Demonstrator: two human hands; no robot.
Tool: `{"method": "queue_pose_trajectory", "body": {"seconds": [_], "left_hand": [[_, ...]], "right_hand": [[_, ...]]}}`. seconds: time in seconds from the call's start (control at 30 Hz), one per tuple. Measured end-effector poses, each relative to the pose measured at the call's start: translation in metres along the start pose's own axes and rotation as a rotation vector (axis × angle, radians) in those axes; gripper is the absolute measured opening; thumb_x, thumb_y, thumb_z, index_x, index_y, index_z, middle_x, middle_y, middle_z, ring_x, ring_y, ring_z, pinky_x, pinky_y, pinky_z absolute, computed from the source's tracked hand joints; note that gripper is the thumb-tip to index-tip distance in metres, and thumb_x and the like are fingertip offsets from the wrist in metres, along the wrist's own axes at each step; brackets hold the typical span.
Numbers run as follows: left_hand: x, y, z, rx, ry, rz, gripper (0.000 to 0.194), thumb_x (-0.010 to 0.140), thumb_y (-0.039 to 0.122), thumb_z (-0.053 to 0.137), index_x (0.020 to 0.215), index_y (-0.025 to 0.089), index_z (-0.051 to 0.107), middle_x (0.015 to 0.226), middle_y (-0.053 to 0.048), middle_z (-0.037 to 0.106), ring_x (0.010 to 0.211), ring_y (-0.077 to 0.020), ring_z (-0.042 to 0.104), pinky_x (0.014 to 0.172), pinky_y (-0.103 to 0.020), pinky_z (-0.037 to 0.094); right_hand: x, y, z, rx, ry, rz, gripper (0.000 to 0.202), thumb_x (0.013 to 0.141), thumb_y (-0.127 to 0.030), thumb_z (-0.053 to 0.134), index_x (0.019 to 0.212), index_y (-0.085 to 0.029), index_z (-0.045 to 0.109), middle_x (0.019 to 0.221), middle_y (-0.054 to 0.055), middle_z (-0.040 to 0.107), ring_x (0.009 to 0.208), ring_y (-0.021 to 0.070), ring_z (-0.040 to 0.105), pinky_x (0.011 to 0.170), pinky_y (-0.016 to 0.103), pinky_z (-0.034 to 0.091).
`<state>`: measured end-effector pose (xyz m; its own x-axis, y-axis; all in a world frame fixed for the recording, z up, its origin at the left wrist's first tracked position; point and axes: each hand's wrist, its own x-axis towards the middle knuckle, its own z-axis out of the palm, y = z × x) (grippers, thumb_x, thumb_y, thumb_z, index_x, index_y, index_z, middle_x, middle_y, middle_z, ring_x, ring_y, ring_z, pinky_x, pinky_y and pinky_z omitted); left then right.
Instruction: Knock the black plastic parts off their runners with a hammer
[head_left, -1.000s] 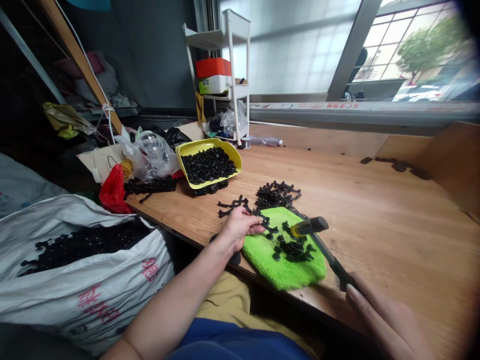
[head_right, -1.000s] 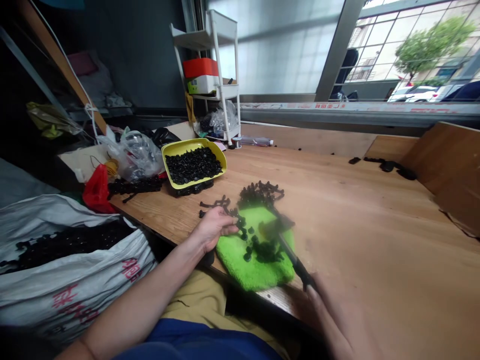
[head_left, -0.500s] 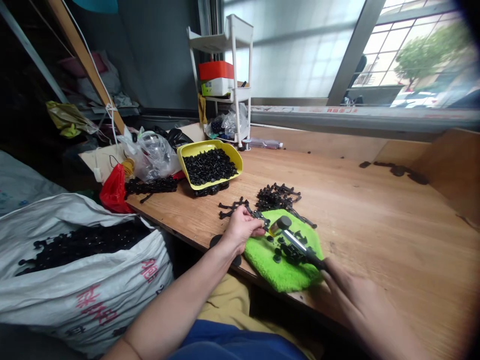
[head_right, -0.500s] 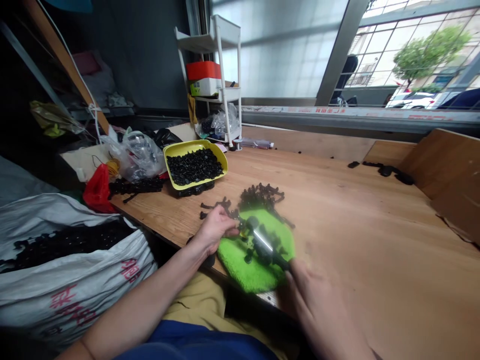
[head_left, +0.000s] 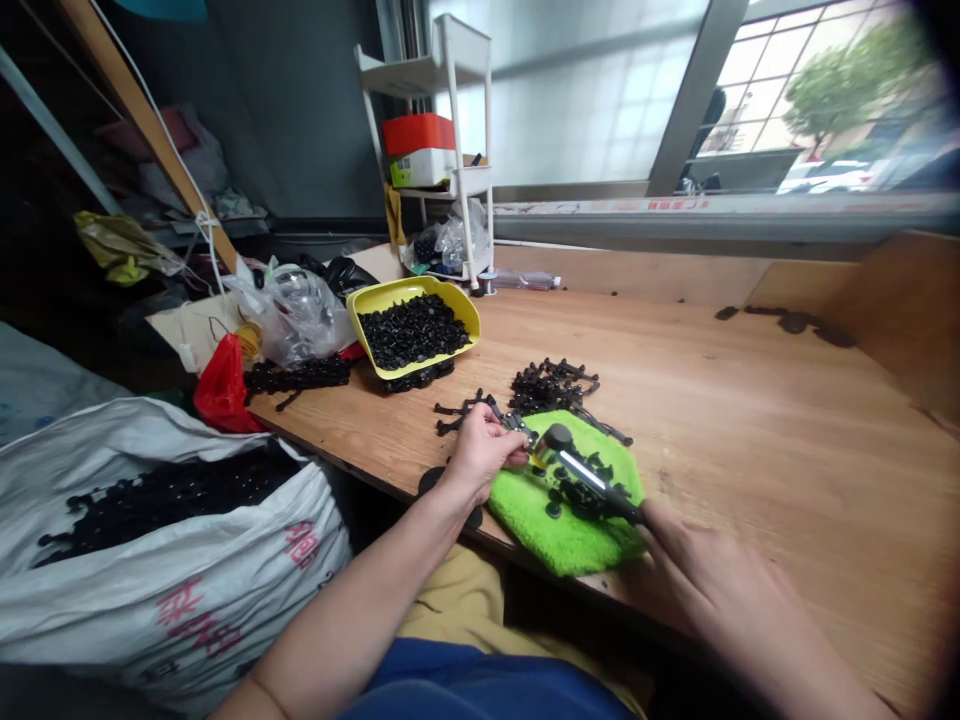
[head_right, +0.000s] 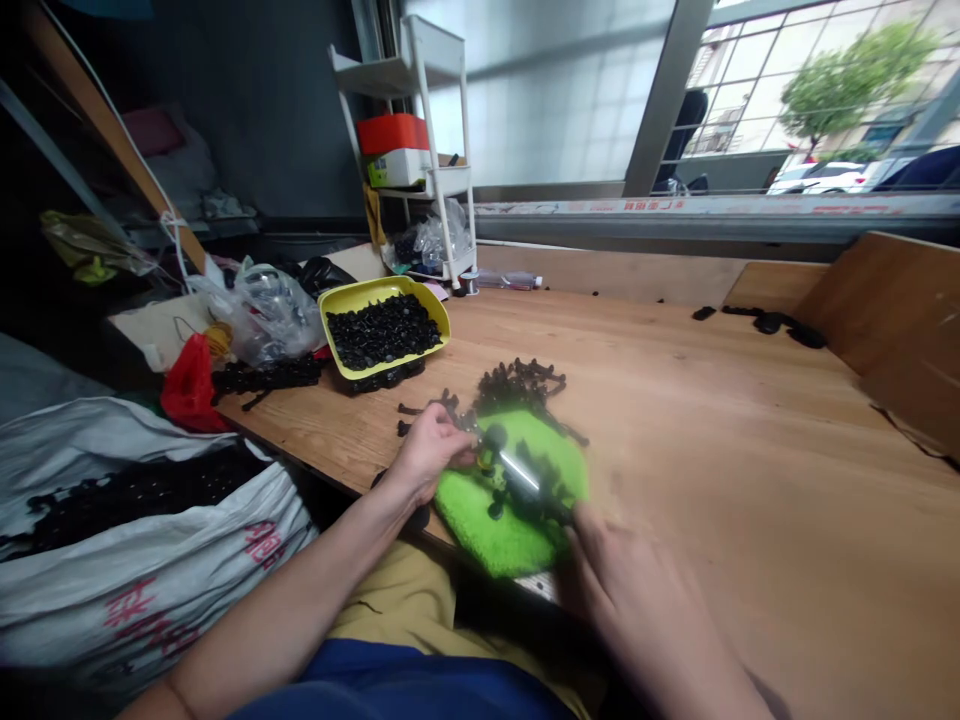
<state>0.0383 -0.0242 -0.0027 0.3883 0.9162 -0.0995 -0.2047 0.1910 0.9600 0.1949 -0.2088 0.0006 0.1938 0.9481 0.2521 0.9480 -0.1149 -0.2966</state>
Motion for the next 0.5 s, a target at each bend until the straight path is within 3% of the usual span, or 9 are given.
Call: {"method": "queue_pose_trajectory", "body": {"seconds": [0.1,0.23,0.33,0.5], "left_hand": [[0.0007,-0.0006,0.0,0.009,0.002,0.0,0.046,0.056,0.014,0.071,0.077,0.02,0.03,0.048,0.009,0.052,0.037,-0.0088,0.052,0.041,-0.022,0.049],[0.0015,-0.0007,0.0007,0.02,-0.001,0.004,0.046,0.055,0.013,0.071,0.076,0.02,0.03,0.048,0.009,0.051,0.037,-0.0084,0.051,0.041,-0.023,0.049],[0.002,-0.0009,0.0009,0.018,0.009,-0.009,0.046,0.056,0.011,0.07,0.075,0.02,0.029,0.049,0.009,0.051,0.037,-0.0082,0.051,0.043,-0.024,0.05],[0.0008,-0.0008,0.0001,0.017,0.008,-0.019,0.043,0.058,0.009,0.07,0.075,0.019,0.031,0.051,0.007,0.053,0.043,-0.0084,0.053,0.048,-0.025,0.052]], "right_hand": [[-0.0002,-0.0005,-0.0005,0.038,0.082,0.005,0.037,0.094,-0.049,0.025,0.1,-0.027,0.053,0.067,0.0,0.059,0.058,0.0231,0.058,0.045,0.029,0.04],[-0.0002,0.0003,0.0008,0.001,0.038,-0.002,0.04,0.092,-0.051,0.025,0.084,-0.026,0.054,0.056,0.0,0.055,0.047,0.0245,0.054,0.038,0.029,0.032],[0.0013,-0.0006,0.0022,0.014,0.059,0.029,0.038,0.093,-0.05,0.023,0.096,-0.027,0.053,0.067,0.001,0.059,0.054,0.0252,0.056,0.042,0.03,0.034],[0.0065,-0.0047,-0.0009,0.06,-0.009,0.023,0.033,0.09,-0.048,0.03,0.075,-0.025,0.05,0.05,0.0,0.047,0.041,0.0234,0.048,0.037,0.03,0.027]]}}
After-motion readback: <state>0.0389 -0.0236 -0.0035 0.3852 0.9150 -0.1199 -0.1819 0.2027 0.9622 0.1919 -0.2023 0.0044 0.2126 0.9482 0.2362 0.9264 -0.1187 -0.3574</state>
